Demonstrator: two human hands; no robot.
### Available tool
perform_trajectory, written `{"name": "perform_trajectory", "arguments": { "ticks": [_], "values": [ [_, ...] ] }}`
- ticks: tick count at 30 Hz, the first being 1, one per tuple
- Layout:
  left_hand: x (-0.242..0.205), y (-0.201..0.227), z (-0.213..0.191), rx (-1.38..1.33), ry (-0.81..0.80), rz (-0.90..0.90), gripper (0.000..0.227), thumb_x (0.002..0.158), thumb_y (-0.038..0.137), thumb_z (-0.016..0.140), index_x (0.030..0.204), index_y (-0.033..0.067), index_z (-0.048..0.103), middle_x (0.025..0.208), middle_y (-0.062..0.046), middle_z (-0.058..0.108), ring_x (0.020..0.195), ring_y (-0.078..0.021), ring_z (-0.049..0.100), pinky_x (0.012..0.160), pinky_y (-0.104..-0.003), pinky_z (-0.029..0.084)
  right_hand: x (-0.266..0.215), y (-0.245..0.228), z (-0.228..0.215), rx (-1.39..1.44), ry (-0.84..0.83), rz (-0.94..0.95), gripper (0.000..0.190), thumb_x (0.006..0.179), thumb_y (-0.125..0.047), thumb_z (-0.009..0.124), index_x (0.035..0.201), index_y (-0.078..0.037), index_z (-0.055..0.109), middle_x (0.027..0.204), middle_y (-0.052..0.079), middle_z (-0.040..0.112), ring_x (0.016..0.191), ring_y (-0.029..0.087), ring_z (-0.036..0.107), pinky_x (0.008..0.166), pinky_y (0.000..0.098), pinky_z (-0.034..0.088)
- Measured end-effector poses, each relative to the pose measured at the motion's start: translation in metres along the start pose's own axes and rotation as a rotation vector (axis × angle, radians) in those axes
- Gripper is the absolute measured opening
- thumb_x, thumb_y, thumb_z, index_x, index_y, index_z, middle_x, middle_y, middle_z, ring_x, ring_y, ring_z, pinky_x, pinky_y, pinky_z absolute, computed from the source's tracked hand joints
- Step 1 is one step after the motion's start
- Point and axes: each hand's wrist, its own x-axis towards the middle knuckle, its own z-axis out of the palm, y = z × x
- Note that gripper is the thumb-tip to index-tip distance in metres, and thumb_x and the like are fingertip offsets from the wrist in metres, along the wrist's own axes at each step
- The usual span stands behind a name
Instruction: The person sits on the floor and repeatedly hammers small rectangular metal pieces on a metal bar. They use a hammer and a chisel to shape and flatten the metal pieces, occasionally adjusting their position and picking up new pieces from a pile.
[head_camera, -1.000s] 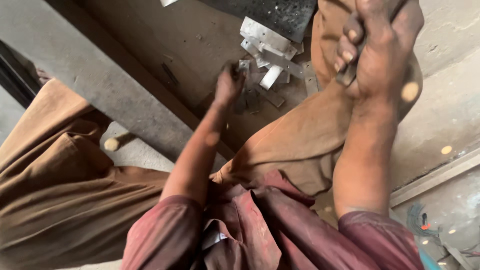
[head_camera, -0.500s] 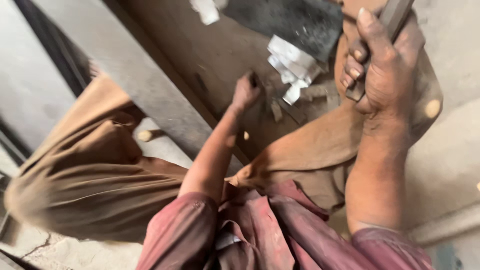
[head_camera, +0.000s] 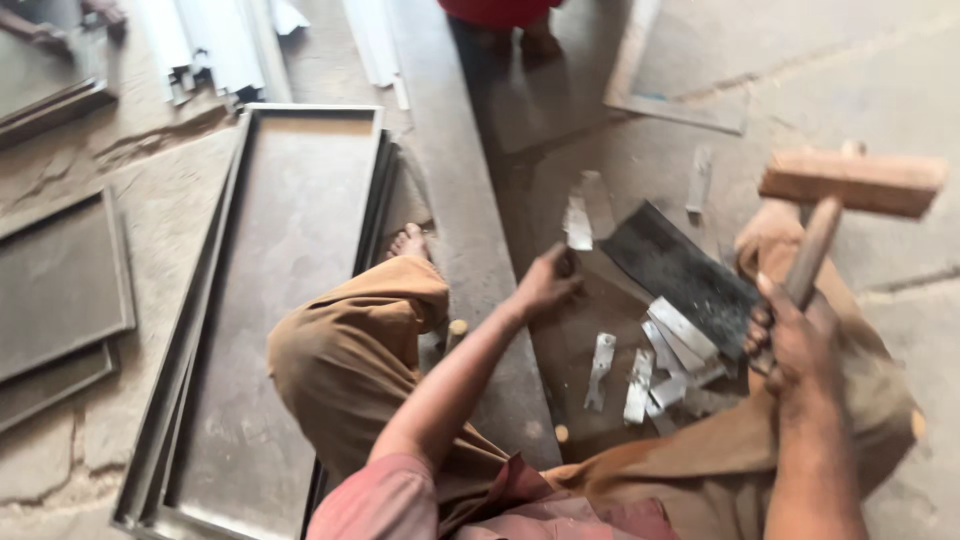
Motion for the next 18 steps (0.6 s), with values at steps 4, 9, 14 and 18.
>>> {"name": "perform_trajectory", "arguments": {
  "ticks": [4,9,14,18],
  "values": [
    [0.009,0.022,-0.113,-0.104,0.201,0.034,0.036,0.09,0.001,0.063,0.126,0.0032,0.064,0.096,-0.014,0.071,0.076,-0.0206,0.072,0.064,-0.033,0.063,-0.002,0.008,0.003,-0.035,0.013,0.007,0.03,0.098,-0.026,0.073,0.107,-0.008,0.051,0.068,-0.001,0.046,0.047,0.008,0.043,0.04,0.0253,0.038],
    [-0.013,-0.013,-0.206,-0.348,0.33,-0.243,0.028,0.087,0.006,0.074,0.11,0.0043,0.058,0.093,-0.013,0.07,0.07,-0.0238,0.075,0.058,-0.033,0.062,0.0,0.01,0.019,-0.102,0.034,0.009,0.029,0.097,-0.025,0.072,0.11,-0.008,0.053,0.068,-0.001,0.046,0.049,0.009,0.043,0.04,0.0256,0.037],
    [-0.022,-0.056,-0.203,0.176,0.168,-0.211,0.03,0.083,0.009,0.078,0.107,-0.001,0.063,0.084,-0.015,0.072,0.071,-0.0249,0.074,0.059,-0.036,0.061,-0.01,0.009,0.033,-0.153,0.044,0.009,0.028,0.096,-0.025,0.072,0.108,-0.006,0.053,0.067,0.0,0.046,0.047,0.01,0.043,0.039,0.027,0.036],
    [-0.008,-0.056,-0.198,0.678,0.177,0.024,0.035,0.088,0.024,0.074,0.112,0.0019,0.059,0.089,-0.022,0.07,0.085,-0.0389,0.07,0.074,-0.046,0.055,0.001,0.012,0.041,-0.211,0.043,0.01,0.029,0.097,-0.027,0.072,0.107,-0.006,0.055,0.067,0.0,0.047,0.046,0.01,0.042,0.038,0.0272,0.036]
  ]
}}
